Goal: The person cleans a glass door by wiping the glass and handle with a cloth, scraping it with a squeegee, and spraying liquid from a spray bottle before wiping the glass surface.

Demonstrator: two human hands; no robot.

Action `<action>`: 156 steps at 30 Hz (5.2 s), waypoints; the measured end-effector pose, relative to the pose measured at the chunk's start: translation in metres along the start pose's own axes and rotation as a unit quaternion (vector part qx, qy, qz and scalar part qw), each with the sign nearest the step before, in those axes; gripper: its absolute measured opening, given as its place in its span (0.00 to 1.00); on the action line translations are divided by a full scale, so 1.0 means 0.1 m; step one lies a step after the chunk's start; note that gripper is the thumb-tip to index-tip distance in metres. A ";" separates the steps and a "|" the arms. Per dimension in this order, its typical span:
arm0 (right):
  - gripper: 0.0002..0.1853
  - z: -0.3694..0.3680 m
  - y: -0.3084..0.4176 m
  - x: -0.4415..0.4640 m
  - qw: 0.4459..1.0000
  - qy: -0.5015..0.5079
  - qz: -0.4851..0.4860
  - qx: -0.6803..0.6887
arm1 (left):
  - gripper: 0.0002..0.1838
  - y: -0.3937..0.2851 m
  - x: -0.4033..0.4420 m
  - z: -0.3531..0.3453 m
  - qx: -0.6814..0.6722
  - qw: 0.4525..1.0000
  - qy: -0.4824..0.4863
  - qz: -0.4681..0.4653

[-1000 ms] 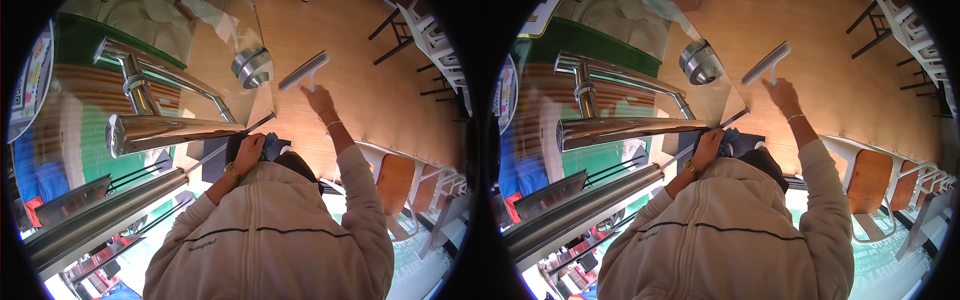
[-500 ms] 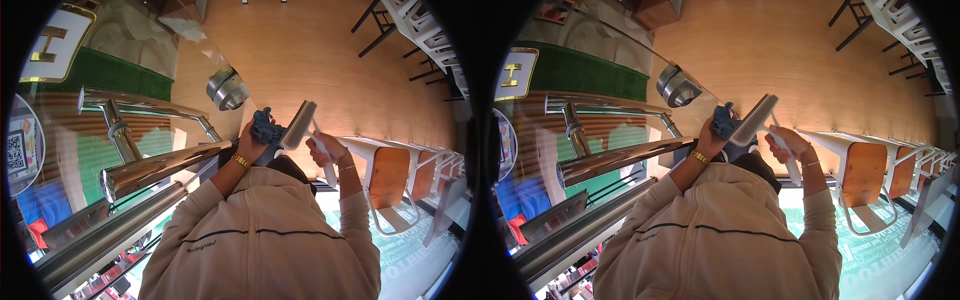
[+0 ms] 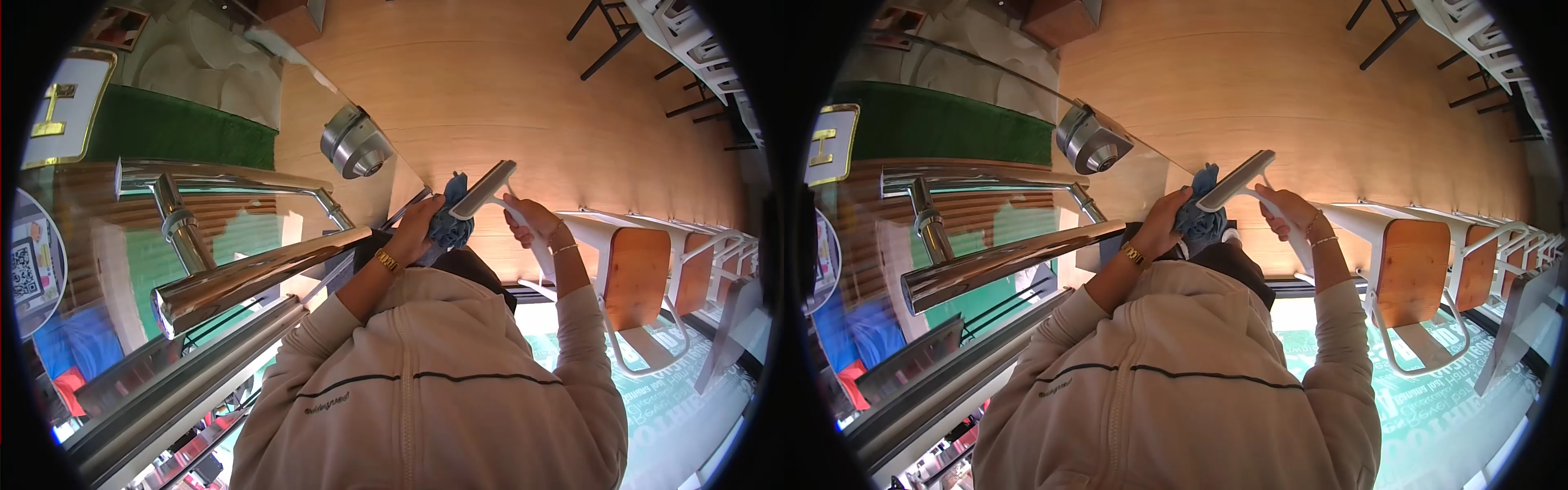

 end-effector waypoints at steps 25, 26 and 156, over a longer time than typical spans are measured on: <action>0.16 -2.19 1.23 -0.10 0.647 -0.197 0.405 -0.615 | 0.18 0.34 -0.15 0.94 0.058 0.993 -0.095 -0.051; 0.17 -2.17 1.22 -0.05 0.646 -0.199 0.406 -0.615 | 0.19 0.09 -0.21 0.86 0.267 0.943 -0.081 -0.180; 0.21 -0.15 0.93 0.10 0.974 0.138 0.110 -0.144 | 0.17 -0.66 -0.32 -0.06 -0.097 0.978 0.042 -0.178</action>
Point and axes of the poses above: each hand's wrist, its own x-axis towards the middle knuckle, its own z-axis out of the back of the hand, y = z × x, the point moved 10 cm from there along x, towards the middle knuckle
